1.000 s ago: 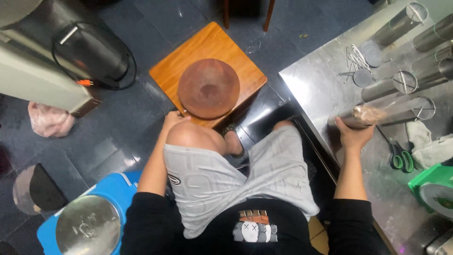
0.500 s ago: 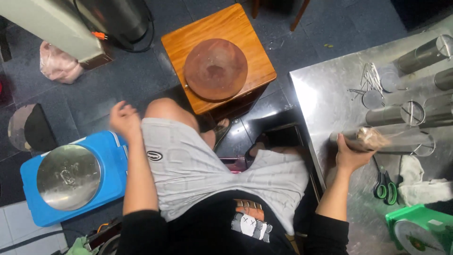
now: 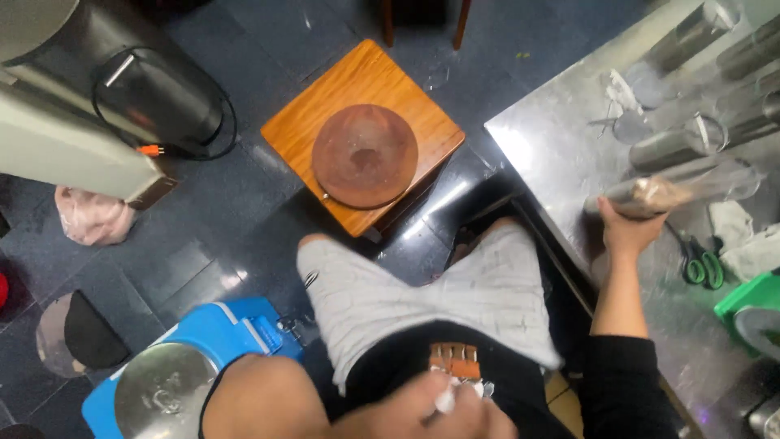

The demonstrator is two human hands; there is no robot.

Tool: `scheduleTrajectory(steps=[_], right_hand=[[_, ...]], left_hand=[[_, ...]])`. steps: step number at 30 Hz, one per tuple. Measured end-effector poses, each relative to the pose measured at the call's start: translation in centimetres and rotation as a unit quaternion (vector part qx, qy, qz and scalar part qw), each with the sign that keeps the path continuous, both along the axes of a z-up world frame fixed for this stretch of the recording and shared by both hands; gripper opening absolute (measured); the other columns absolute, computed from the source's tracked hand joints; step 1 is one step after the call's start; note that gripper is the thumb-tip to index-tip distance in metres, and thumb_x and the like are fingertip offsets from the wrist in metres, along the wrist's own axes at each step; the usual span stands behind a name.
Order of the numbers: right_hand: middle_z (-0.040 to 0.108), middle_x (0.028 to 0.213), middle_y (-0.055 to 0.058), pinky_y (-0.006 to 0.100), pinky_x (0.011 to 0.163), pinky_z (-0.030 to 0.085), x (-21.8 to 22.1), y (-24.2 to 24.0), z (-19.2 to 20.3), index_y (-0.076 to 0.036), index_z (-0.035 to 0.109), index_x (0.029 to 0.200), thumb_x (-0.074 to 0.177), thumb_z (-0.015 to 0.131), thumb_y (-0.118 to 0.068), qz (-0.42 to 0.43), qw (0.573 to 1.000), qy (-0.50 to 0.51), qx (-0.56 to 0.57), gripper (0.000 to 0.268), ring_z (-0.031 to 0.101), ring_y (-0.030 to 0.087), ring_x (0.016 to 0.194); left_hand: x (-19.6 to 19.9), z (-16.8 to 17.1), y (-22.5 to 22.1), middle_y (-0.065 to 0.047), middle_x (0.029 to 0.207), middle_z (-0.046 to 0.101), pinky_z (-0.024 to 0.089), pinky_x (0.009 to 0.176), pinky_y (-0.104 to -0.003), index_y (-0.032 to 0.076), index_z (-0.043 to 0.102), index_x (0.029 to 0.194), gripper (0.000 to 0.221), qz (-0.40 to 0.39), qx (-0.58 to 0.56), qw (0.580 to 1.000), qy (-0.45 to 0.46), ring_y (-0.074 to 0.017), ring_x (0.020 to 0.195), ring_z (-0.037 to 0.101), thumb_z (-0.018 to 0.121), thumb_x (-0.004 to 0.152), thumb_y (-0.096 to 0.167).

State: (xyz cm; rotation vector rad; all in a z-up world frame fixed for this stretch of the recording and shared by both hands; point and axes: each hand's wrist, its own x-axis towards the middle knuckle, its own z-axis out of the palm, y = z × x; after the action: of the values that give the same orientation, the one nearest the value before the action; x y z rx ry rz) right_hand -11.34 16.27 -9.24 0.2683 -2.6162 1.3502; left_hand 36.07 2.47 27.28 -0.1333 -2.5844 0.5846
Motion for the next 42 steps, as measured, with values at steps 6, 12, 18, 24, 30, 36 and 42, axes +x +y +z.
scheduleTrajectory(steps=[6,12,18,24,30,36,42], right_hand=[[0.06,0.144,0.019,0.043,0.107,0.045,0.3,-0.9,-0.7,0.0,0.041,0.146,0.064,0.11,-0.034,-0.05,0.998,0.015,-0.022,0.112,0.057,0.031,0.134],[0.059,0.146,0.019,0.037,0.111,0.041,1.1,-2.0,-0.1,0.0,0.039,0.147,0.068,0.108,-0.023,-0.064,0.996,0.045,-0.049,0.107,0.057,0.028,0.136],[0.053,0.149,0.024,0.042,0.113,0.04,0.5,-2.8,-3.3,0.003,0.036,0.149,0.066,0.108,-0.032,-0.132,0.989,0.042,-0.051,0.115,0.053,0.035,0.137],[0.059,0.141,0.025,0.043,0.108,0.038,5.8,-6.2,1.2,0.005,0.048,0.144,0.058,0.099,-0.042,-0.087,0.996,-0.007,-0.014,0.11,0.054,0.038,0.131],[0.061,0.127,0.032,0.06,0.101,0.046,7.8,-13.7,2.8,0.008,0.056,0.138,0.053,0.104,-0.019,0.115,0.983,0.001,-0.146,0.102,0.056,0.05,0.124],[0.068,0.118,0.028,0.058,0.108,0.044,14.7,-25.5,12.1,0.005,0.066,0.12,0.044,0.106,-0.022,0.345,0.917,-0.004,-0.202,0.09,0.062,0.043,0.122],[0.069,0.123,0.024,0.057,0.108,0.047,23.3,-33.7,13.1,0.004,0.063,0.127,0.037,0.108,-0.03,0.451,0.867,-0.184,-0.109,0.106,0.065,0.042,0.119]], left_hand=[[0.4,9.5,-4.4,0.004,0.107,0.052,0.05,0.078,-0.027,0.019,0.053,0.105,0.002,0.044,0.141,0.97,-0.195,-0.0113,0.097,0.057,0.052,0.105,0.018],[2.2,19.8,-8.5,-0.002,0.108,0.058,0.051,0.081,-0.039,0.018,0.055,0.109,0.019,0.137,0.329,0.854,-0.378,-0.0207,0.101,0.06,0.041,0.107,0.031],[2.9,20.6,-11.7,-0.007,0.11,0.064,0.053,0.083,-0.051,0.017,0.058,0.113,0.038,0.185,0.487,0.676,-0.521,-0.0303,0.106,0.064,0.031,0.109,0.043],[2.4,-9.9,-16.9,-0.01,0.123,0.075,0.055,0.097,-0.034,0.004,0.073,0.118,0.03,-0.004,0.66,0.739,0.134,-0.0224,0.108,0.074,0.066,0.088,0.001],[-2.5,-43.7,-15.4,-0.013,0.131,0.058,0.043,0.113,-0.043,0.016,0.059,0.143,0.086,0.412,0.587,0.575,0.394,-0.0322,0.13,0.056,0.093,0.066,0.032],[-2.7,-44.0,-17.4,-0.018,0.17,-0.009,0.02,0.114,-0.077,0.022,0.002,0.166,0.099,0.321,0.835,0.125,0.43,-0.0475,0.156,0.003,0.069,0.097,0.044],[-4.7,-41.6,-18.4,-0.018,0.172,0.002,0.003,0.129,-0.051,0.009,0.007,0.166,0.103,0.345,0.826,0.248,0.369,-0.0332,0.158,0.003,0.068,0.096,0.055]])
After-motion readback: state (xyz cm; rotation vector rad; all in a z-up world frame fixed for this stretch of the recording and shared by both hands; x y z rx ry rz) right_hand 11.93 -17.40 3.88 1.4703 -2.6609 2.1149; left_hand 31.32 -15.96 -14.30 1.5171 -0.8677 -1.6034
